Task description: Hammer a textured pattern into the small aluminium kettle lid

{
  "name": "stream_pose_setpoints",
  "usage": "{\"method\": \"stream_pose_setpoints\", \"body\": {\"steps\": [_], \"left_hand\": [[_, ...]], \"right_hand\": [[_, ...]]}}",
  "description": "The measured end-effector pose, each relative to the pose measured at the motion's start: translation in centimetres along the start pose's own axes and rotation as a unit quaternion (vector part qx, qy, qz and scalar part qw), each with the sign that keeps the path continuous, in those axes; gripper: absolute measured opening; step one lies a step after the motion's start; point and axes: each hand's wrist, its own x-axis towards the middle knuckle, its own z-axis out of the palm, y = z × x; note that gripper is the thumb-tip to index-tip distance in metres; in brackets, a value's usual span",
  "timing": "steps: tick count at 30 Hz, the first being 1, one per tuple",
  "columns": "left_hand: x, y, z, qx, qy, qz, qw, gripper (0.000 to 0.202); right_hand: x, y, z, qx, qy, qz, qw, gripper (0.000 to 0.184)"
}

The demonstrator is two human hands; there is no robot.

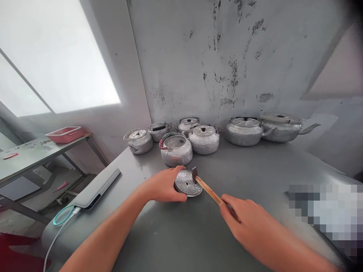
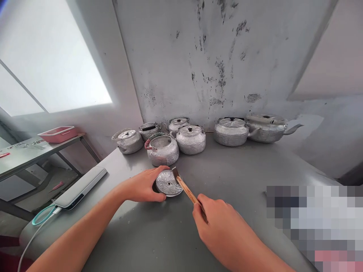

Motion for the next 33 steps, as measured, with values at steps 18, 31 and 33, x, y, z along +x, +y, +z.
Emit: {"method": "stream_pose_setpoints", "body": {"steps": [18,31,33], "left_hand": [[0.86,0.23,0.68,-0.02,0.042,-0.041,0.998,0.082],[0.74,0.41,0.75,-0.014,0.04,-0.062,0.997,0.089],[0.74,0.38,0.77,-0.015,0.04,-0.058,0.997,0.085]], "right_hand": [[-0.72,-0.58,-0.15,0.037,0.0,0.034,0.999,0.037],[-0.77,-0.81,-0.11,0.06,-0.023,0.046,0.997,0.047],[-0.76,-0.87,-0.18,0.063,-0.023,0.048,0.997,0.048]]}}
